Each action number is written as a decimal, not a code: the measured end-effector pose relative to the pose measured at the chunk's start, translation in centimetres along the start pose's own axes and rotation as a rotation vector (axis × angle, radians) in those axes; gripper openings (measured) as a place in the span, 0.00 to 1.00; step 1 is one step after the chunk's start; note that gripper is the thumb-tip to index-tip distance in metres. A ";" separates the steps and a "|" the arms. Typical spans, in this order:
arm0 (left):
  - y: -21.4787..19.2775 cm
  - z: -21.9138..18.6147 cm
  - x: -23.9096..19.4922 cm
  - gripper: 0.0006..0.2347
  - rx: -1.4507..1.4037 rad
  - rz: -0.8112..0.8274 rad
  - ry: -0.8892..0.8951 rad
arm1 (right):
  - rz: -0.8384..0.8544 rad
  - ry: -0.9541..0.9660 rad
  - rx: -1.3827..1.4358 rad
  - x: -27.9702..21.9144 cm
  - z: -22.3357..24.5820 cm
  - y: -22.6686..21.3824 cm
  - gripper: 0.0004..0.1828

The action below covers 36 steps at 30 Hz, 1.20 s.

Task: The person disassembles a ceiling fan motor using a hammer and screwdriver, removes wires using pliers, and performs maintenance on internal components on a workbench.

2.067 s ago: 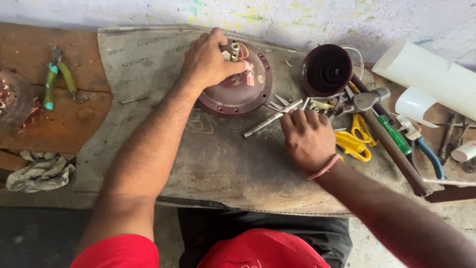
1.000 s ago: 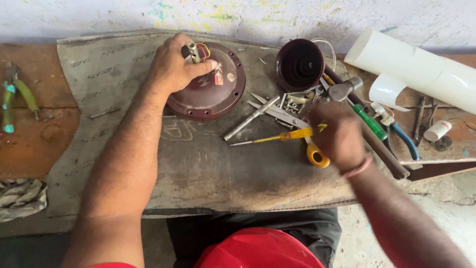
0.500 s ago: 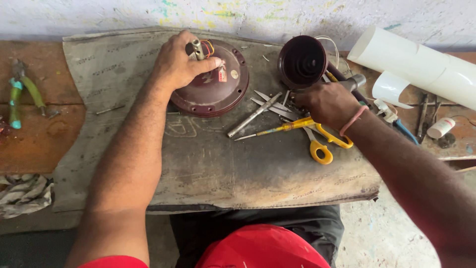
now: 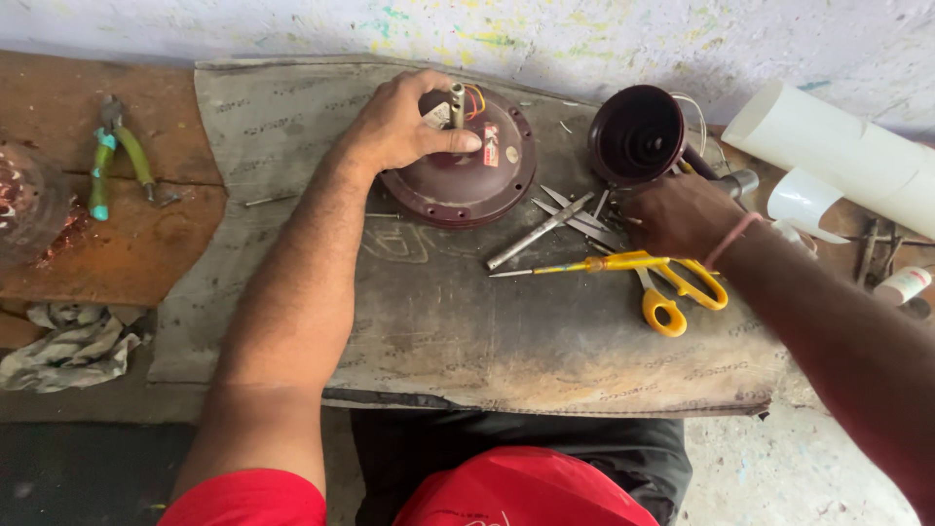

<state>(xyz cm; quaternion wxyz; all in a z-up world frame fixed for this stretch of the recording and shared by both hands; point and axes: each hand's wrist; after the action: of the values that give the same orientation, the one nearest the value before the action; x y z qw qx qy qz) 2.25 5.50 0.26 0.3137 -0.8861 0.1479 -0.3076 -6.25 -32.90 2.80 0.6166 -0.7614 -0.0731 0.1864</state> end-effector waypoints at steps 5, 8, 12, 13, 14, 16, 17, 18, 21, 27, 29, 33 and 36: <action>-0.4 -0.1 0.1 0.37 0.004 0.014 -0.015 | -0.411 -0.118 0.350 -3.3 2.6 -2.3 0.04; -0.2 0.6 0.1 0.36 -0.057 -0.023 0.052 | -0.287 0.103 0.862 -3.9 6.3 -2.8 0.04; -0.7 3.3 -0.2 0.33 -0.198 -0.087 0.117 | -0.461 0.044 0.955 -6.2 12.5 -0.1 0.03; -0.5 3.8 0.0 0.32 -0.293 -0.120 0.179 | -0.524 -0.006 0.937 -6.4 13.3 0.4 0.05; -0.3 4.2 0.1 0.30 -0.393 -0.149 0.244 | -0.587 -0.050 0.915 -6.5 14.0 1.0 0.06; 0.1 4.0 0.1 0.24 -0.229 -0.415 0.198 | -0.674 -0.096 0.893 -6.5 14.4 1.9 0.08; 0.4 3.3 0.1 0.21 -0.147 -0.546 0.177 | -0.697 -0.098 0.893 -6.5 14.4 2.2 0.08; 0.3 2.5 0.0 0.17 -0.092 -0.624 0.198 | -0.724 -0.100 0.894 -6.4 14.4 2.3 0.09; 0.8 -1.5 -3.0 0.08 0.064 -0.692 0.228 | -0.804 -0.143 0.735 -6.8 14.6 2.6 0.08; 3.6 -8.3 -11.4 0.23 0.464 -0.343 0.380 | -0.885 -0.178 0.701 -7.2 14.6 2.6 0.12; 4.3 -8.5 -12.2 0.27 0.550 -0.286 0.371 | -0.925 -0.147 0.720 -6.9 14.7 2.9 0.12; 5.6 -8.6 -11.7 0.26 0.595 -0.220 0.297 | -0.940 -0.148 0.788 -6.9 14.3 2.7 0.13; 7.0 -9.6 -11.4 0.24 0.620 -0.251 0.238 | -0.915 -0.143 0.846 -6.2 14.4 2.4 0.12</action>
<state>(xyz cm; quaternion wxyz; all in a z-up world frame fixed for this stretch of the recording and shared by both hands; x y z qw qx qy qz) -13.09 0.87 -3.50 0.5081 -0.7179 -0.0273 -0.4751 -17.60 -22.42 -0.73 0.8755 -0.3288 -0.3526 -0.0329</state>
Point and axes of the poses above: each hand's wrist, its own x-axis towards the middle knuckle, its own y-axis out of the palm, z = x × y, and after that the axes turned 13 degrees about y, right-handed
